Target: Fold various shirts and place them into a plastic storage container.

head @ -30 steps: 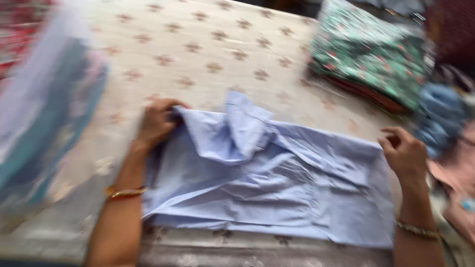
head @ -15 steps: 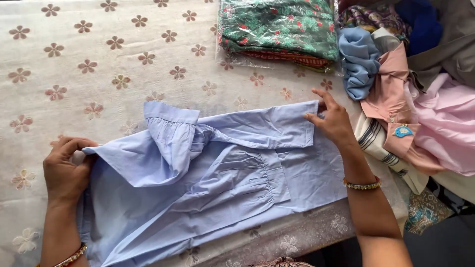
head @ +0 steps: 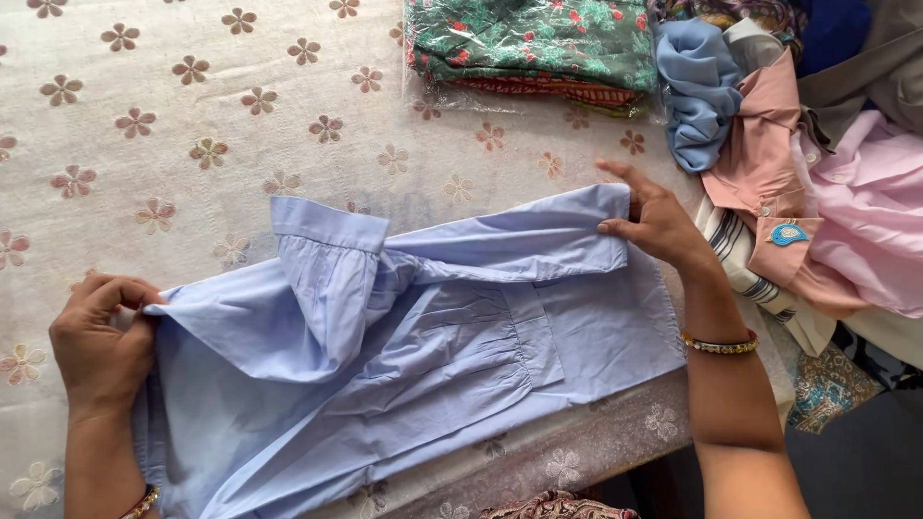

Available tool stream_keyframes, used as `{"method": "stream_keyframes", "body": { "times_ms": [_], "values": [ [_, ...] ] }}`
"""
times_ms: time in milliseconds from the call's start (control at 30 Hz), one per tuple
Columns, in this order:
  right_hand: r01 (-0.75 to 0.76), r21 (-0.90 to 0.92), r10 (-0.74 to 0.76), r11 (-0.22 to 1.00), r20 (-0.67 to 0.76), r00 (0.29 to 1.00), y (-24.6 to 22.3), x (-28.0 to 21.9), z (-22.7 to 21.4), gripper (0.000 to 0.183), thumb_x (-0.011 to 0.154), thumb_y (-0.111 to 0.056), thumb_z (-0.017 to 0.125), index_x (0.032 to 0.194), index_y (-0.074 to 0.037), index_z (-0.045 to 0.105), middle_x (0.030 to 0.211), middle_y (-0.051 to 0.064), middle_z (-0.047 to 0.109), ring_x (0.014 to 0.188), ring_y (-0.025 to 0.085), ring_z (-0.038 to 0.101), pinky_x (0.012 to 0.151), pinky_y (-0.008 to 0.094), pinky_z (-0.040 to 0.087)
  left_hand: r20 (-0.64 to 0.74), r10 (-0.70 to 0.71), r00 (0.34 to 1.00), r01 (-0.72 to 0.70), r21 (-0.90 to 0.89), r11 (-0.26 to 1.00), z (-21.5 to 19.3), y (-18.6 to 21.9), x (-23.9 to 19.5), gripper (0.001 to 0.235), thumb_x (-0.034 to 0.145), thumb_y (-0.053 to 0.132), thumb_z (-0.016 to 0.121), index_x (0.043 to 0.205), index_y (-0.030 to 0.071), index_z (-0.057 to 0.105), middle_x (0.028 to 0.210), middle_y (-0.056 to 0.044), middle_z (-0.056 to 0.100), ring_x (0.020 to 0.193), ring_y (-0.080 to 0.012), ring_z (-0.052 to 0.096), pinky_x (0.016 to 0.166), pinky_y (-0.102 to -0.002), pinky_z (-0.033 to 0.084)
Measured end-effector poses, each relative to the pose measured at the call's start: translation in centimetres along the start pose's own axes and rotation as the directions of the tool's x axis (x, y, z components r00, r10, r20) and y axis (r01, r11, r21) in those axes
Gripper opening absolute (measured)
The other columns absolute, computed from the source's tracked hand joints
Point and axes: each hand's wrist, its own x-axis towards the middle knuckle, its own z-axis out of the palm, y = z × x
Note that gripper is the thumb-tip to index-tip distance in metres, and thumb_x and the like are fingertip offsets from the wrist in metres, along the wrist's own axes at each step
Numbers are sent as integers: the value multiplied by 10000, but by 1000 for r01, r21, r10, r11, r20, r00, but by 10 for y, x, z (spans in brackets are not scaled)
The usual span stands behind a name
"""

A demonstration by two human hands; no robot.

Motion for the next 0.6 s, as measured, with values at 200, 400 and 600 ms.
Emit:
{"method": "stream_keyframes", "body": {
  "times_ms": [200,400,600],
  "values": [
    [84,-232,-87,969,-4,996,4,5,1,730,735,-115,861,1414,-204,606,1006,29,684,769,132,559,689,311,507,-36,116,993,-109,155,982,3,-3,0,169,917,-85,667,833,58,700,975,-20,696,961,-197,652,1056,-329,514],
    [22,-488,-73,872,-84,994,12,1,1,765,755,-164,883,1465,-199,597,1005,165,675,849,269,626,751,402,518,45,122,992,-129,463,877,0,19,6,164,908,42,700,873,195,748,1073,-5,676,1120,-283,587,937,-458,459],
    [133,-607,-131,783,48,990,-51,-24,19,673,789,-182,804,1419,-235,572,1287,123,607,975,327,673,902,435,562,200,342,918,-364,88,927,0,112,-4,278,789,149,658,1041,193,767,1219,-58,655,1239,-270,551,1138,-511,267]
  ]
}}
